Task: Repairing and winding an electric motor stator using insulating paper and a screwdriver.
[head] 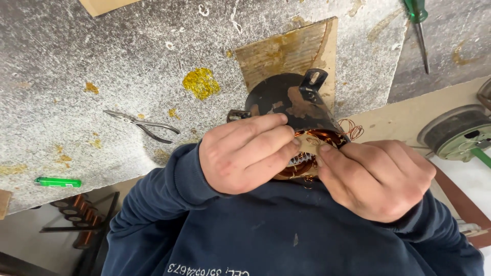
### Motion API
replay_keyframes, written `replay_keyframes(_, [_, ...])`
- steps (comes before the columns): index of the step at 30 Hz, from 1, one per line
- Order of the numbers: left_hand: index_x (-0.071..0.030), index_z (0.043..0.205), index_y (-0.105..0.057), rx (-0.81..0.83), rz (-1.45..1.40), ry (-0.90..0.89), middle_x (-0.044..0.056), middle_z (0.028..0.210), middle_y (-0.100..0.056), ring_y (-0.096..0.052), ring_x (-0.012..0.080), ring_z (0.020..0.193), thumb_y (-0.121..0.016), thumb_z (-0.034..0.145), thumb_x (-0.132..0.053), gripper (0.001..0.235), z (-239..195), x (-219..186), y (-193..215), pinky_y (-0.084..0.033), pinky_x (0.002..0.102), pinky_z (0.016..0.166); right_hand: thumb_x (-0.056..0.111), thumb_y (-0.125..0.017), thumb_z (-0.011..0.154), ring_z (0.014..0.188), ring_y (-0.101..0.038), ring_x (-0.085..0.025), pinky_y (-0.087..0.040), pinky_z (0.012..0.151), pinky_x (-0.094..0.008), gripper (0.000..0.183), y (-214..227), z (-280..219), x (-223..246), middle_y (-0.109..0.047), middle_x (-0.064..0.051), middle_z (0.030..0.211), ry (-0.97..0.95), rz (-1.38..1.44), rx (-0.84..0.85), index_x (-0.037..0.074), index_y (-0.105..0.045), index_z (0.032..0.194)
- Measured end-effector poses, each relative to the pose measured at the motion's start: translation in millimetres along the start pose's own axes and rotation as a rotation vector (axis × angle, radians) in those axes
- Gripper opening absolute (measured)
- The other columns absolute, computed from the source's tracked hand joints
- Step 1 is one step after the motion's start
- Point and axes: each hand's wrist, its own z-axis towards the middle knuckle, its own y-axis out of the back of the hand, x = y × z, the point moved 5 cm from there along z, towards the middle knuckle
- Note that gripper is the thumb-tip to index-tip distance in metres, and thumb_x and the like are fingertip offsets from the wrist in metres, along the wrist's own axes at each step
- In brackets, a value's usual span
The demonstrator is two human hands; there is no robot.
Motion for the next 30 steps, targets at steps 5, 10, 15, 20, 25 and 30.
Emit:
replay_keyframes(5, [-0.002, 0.113, -0.074, 0.015, 0.037, -0.04, 0.009, 0.121, -0.067, -0.071, 0.0261, 0.115, -0.073, 0.088, -0.003, 0.025, 9.6, -1.6, 3.6, -0.06, 0.033, 0.09, 0.01, -0.086, 0.076, 0.063, -0.063, -0.02, -0.05, 0.055, -0.034, 0.019, 5.6, 11.7, 6.9, -0.066, -0.002, 0.079, -0.032, -0.022, 0.053, 0.006, -0.078, 0.093])
replay_keyframes(10, [-0.002, 0.11, -0.071, -0.002, 0.064, -0.112, 0.009, 0.123, -0.066, -0.07, 0.0249, 0.115, -0.074, 0.094, 0.002, 0.017, 3.2, 0.7, 0.5, -0.06, 0.032, 0.087, 0.014, -0.084, 0.081, 0.064, -0.064, -0.018, -0.05, 0.055, -0.03, 0.018, 6.3, 4.7, -1.3, -0.067, -0.004, 0.079, -0.016, 0.035, 0.095, 0.005, -0.078, 0.095])
replay_keyframes(15, [-0.001, 0.11, -0.072, -0.025, 0.0, -0.092, 0.01, 0.12, -0.066, -0.071, 0.0256, 0.111, -0.074, 0.092, -0.001, 0.017, 0.8, 2.5, -3.0, -0.06, 0.033, 0.084, 0.014, -0.082, 0.083, 0.065, -0.065, -0.018, -0.05, 0.056, -0.03, 0.021, 6.9, 34.7, -23.9, -0.067, -0.004, 0.081, -0.002, 0.147, 0.196, 0.008, -0.08, 0.103])
replay_keyframes(20, [0.0, 0.11, -0.07, -0.06, -0.029, -0.085, 0.009, 0.119, -0.065, -0.073, 0.0267, 0.109, -0.074, 0.095, 0.0, 0.015, -0.5, 2.3, -3.2, -0.061, 0.034, 0.086, 0.02, -0.082, 0.078, 0.067, -0.064, -0.019, -0.048, 0.053, -0.033, 0.029, 4.4, 41.3, -25.2, -0.061, 0.0, 0.076, 0.219, 0.134, 0.293, 0.015, -0.081, 0.107])
replay_keyframes(25, [-0.002, 0.109, -0.07, -0.045, 0.01, -0.099, 0.009, 0.118, -0.066, -0.073, 0.0267, 0.107, -0.076, 0.096, -0.004, 0.014, 2.1, 2.5, -2.3, -0.061, 0.034, 0.084, 0.022, -0.084, 0.085, 0.064, -0.062, -0.02, -0.047, 0.053, -0.034, 0.016, 8.7, 44.1, -19.1, -0.059, -0.001, 0.073, 0.226, 0.133, 0.21, 0.011, -0.077, 0.093])
replay_keyframes(30, [-0.002, 0.11, -0.07, -0.031, -0.004, -0.098, 0.008, 0.12, -0.066, -0.073, 0.0263, 0.108, -0.075, 0.097, -0.003, 0.014, 3.3, 3.7, -2.1, -0.061, 0.034, 0.086, 0.017, -0.084, 0.083, 0.062, -0.061, -0.021, -0.047, 0.053, -0.034, 0.013, 7.4, 26.2, -19.5, -0.062, -0.002, 0.072, 0.198, 0.089, 0.16, 0.009, -0.077, 0.09])
